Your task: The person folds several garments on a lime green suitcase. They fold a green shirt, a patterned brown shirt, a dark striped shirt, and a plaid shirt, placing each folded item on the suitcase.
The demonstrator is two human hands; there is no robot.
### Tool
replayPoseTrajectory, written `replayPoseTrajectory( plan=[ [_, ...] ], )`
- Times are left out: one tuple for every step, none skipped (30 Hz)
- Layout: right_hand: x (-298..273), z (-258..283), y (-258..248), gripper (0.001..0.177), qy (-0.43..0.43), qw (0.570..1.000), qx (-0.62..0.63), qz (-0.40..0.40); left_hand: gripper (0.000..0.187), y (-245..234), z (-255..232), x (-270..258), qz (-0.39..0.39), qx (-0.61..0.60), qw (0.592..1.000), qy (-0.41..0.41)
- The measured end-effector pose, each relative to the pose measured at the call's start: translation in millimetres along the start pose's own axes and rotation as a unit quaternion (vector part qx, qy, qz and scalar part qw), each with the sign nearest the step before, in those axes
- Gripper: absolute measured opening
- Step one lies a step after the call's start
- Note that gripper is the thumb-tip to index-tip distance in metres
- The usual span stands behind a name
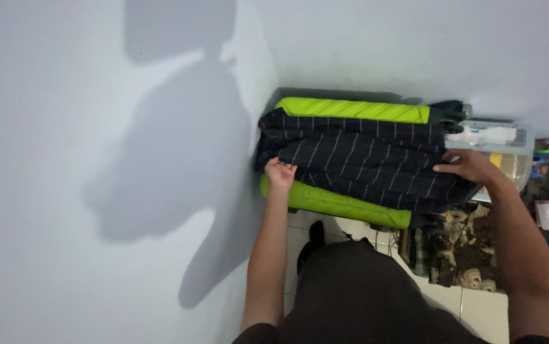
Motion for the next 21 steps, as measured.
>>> replayPoseTrajectory(
  plan=[
    [0, -2, -1, 0.073, -0.01, 1.0, 0.015, -0.004, 0.033, 3, 1, -2, -0.008, 0.003, 1.0, 0.003],
    [-2, -4, -2, 0.07, -0.021, 0.999, 0.03, -0.008, 0.037, 5, 4, -7, -0.032, 0.017, 0.999, 0.001],
    [-3, -4, -2, 0.066, -0.018, 0.999, 0.043, -0.011, 0.043, 8, 5, -13, -0.055, 0.029, 0.998, 0.002],
    [-5, -5, -2, 0.062, -0.015, 0.998, 0.055, -0.015, 0.049, 10, 6, -20, -0.078, 0.041, 0.996, 0.003],
    [-6, -5, -2, 0.059, -0.015, 0.997, 0.067, -0.018, 0.054, 13, 8, -26, -0.093, 0.056, 0.994, -0.015],
    [-7, -5, -2, 0.055, -0.017, 0.998, 0.066, -0.014, 0.059, 15, 10, -30, -0.108, 0.07, 0.991, -0.034],
    [-9, -4, -1, 0.052, -0.02, 0.998, 0.065, -0.011, 0.064, 15, 11, -31, -0.123, 0.083, 0.988, -0.052],
    [-10, -2, 0, 0.05, -0.022, 0.998, 0.063, -0.008, 0.062, 15, 10, -27, -0.101, 0.108, 0.987, -0.065],
    [-11, 0, 1, 0.047, -0.028, 0.997, 0.073, -0.02, 0.061, 13, 11, -21, -0.079, 0.132, 0.985, -0.079],
    [-11, 1, 2, 0.043, -0.034, 0.995, 0.083, -0.032, 0.06, 10, 10, -16, -0.057, 0.156, 0.982, -0.092],
    [-12, 1, 1, 0.041, -0.039, 0.994, 0.093, -0.046, 0.057, 9, 9, -11, -0.042, 0.139, 0.985, -0.089],
    [-13, 1, 1, 0.046, -0.025, 0.996, 0.077, -0.038, 0.054, 8, 8, -7, -0.026, 0.122, 0.988, -0.085],
    [-14, 1, 0, 0.053, -0.009, 0.998, 0.061, -0.031, 0.052, 7, 8, -5, -0.011, 0.105, 0.991, -0.082],
    [-15, 1, -1, 0.06, 0.006, 0.999, 0.045, -0.024, 0.049, 6, 8, -6, 0.007, 0.079, 0.993, -0.087],
    [-15, 1, -1, 0.058, 0.014, 0.999, 0.041, -0.029, 0.047, 5, 9, -6, 0.024, 0.054, 0.994, -0.091],
    [-14, 1, -2, 0.056, 0.022, 0.998, 0.038, -0.035, 0.046, 5, 9, -7, 0.041, 0.028, 0.994, -0.096],
    [-17, 0, -1, 0.055, 0.032, 0.998, 0.036, -0.04, 0.045, 2, 9, -8, 0.029, 0.016, 0.995, -0.094],
    [-16, 1, 0, 0.055, 0.02, 0.998, 0.019, -0.061, 0.045, -1, 9, -9, 0.018, 0.004, 0.996, -0.092],
    [-15, 2, 1, 0.057, 0.01, 0.996, 0.004, -0.084, 0.046, -3, 10, -7, 0.007, -0.007, 0.996, -0.092],
    [-14, 3, 3, 0.06, -0.001, 0.994, -0.013, -0.105, 0.047, -4, 11, -5, 0.015, -0.006, 0.996, -0.083],
    [-17, 3, 7, 0.061, -0.003, 0.99, -0.023, -0.139, 0.05, -6, 12, -3, 0.022, -0.005, 0.997, -0.075]
  ],
)
Point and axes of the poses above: each hand's wrist, its own x-axis towards the middle knuckle, its own y-axis out of the palm, z = x × y, the point moved 1 cm from there along x, towards the middle knuckle, and after that the axes turned 14 degrees about -x, right-handed, at the moved point
